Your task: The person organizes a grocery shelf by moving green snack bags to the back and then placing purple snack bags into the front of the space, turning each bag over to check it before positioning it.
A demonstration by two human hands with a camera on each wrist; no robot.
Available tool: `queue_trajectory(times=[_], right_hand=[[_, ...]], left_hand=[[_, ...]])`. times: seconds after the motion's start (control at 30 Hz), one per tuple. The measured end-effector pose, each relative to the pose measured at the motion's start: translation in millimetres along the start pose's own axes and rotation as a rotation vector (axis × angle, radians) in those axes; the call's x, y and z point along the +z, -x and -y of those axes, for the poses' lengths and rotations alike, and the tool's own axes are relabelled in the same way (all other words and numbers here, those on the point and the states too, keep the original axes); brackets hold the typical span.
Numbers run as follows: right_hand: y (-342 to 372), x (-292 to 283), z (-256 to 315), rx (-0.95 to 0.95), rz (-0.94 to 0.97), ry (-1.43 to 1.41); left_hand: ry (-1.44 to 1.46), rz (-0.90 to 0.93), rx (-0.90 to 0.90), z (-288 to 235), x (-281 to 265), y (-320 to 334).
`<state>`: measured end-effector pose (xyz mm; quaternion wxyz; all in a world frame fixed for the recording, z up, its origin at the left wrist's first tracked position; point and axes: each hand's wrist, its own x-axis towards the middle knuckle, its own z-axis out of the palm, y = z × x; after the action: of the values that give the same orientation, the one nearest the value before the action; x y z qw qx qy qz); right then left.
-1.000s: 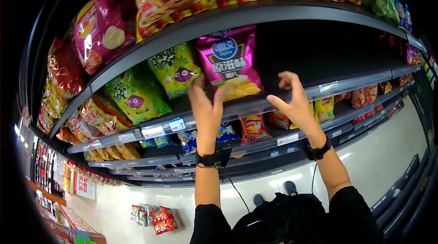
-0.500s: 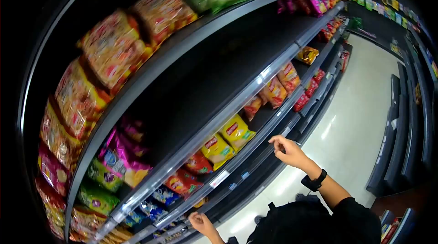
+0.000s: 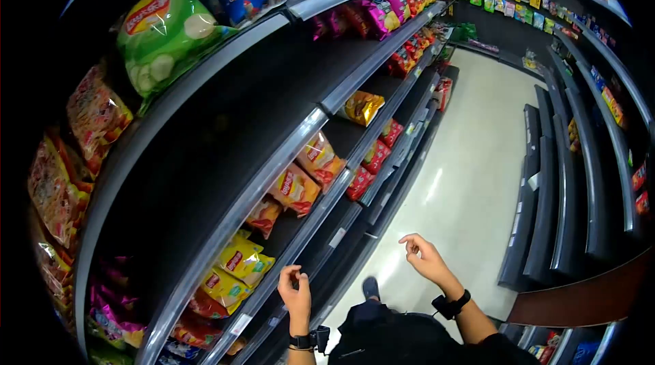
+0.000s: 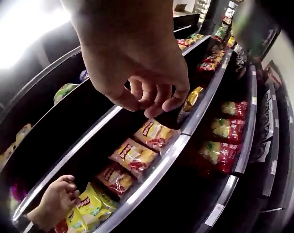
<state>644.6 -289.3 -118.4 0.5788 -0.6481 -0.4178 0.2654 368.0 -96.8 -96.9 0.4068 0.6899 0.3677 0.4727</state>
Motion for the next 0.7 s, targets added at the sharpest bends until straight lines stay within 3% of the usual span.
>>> queue_trajectory(times=[0.2, 0.37, 0.6, 0.67, 0.7], right_hand=[[-37, -55, -28, 0.085, -0.115, 0.031], [-120, -113, -42, 0.131, -0.190, 0.108], [-262, -187, -21, 0.015, -0.267, 0.154], [-304, -206, -16, -0.070, -0.238, 0.195], [-327, -215, -9, -0.122, -0.231, 0.215]], left_hand=[[0.080, 0.242, 0.175, -13, 132, -84], [0.202, 0.283, 0.303, -17, 236, -160], [0.327, 0.407, 0.446, -73, 347, -256], [0.293, 0.327, 0.638, -97, 371, -283], [0.282, 0.317, 0.631, -107, 381, -293]])
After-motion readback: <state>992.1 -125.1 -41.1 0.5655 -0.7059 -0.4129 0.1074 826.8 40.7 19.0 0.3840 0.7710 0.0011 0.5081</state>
